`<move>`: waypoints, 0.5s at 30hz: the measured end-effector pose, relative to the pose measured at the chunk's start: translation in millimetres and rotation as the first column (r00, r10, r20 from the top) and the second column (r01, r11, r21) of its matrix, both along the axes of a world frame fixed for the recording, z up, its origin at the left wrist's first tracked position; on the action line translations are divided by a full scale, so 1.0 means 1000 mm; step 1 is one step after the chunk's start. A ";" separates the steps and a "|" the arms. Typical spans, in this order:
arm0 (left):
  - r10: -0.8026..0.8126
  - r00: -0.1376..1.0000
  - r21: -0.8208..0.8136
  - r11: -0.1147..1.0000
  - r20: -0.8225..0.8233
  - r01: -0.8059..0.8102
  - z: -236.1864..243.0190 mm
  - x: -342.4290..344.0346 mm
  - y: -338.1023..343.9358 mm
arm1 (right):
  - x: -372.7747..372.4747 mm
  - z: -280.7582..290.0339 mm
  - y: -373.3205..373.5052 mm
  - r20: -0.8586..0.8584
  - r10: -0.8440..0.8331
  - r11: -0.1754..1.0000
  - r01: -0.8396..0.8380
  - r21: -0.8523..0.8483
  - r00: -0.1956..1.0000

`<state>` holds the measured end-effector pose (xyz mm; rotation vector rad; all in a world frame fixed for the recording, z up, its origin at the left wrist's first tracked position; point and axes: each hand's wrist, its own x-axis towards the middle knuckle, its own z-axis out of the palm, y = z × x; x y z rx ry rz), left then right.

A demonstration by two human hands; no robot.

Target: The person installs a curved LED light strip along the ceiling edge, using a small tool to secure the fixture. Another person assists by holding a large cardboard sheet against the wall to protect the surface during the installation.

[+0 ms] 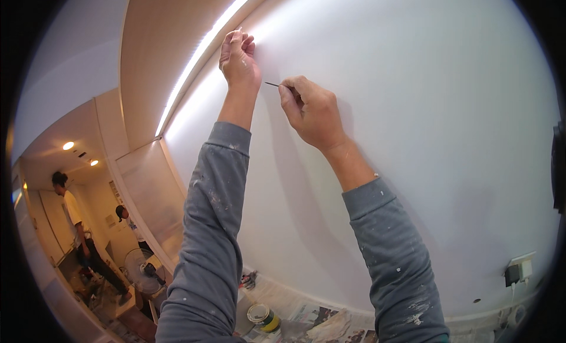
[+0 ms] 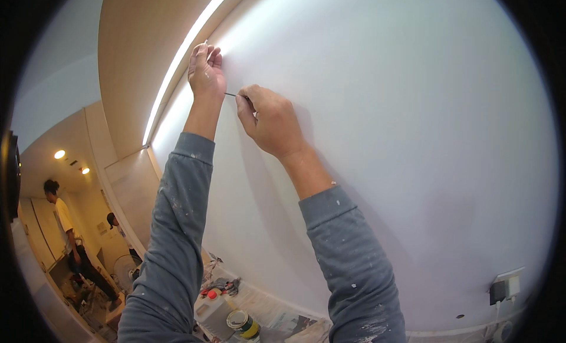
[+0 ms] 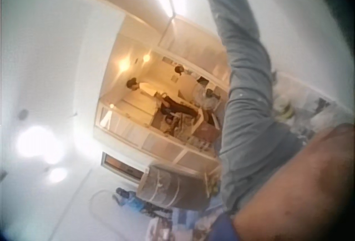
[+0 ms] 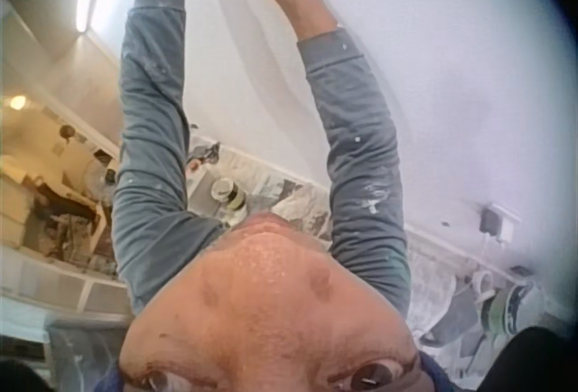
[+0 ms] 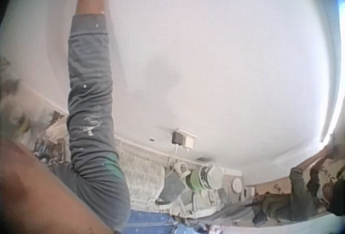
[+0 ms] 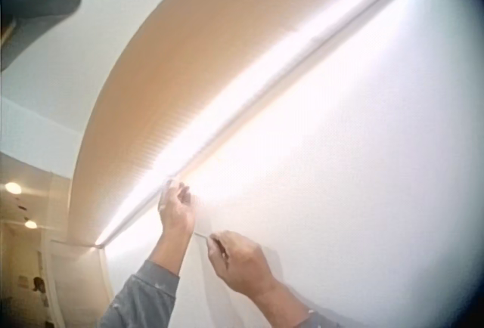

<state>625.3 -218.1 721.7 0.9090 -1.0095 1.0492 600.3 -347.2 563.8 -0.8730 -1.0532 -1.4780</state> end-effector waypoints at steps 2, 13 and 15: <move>-0.006 1.000 0.095 0.995 -0.020 0.008 -0.004 -0.005 0.015 | -0.001 0.002 0.003 0.008 0.003 1.000 -0.003 0.002 1.000; 0.451 0.884 -0.321 0.825 -0.120 -0.464 0.070 -0.001 0.033 | -0.001 0.011 0.010 0.044 -0.074 0.997 0.075 -0.008 0.996; 0.410 0.893 -0.372 0.811 -0.187 -0.451 0.069 -0.007 0.015 | 0.001 0.007 0.008 0.045 -0.097 0.995 0.097 -0.002 0.994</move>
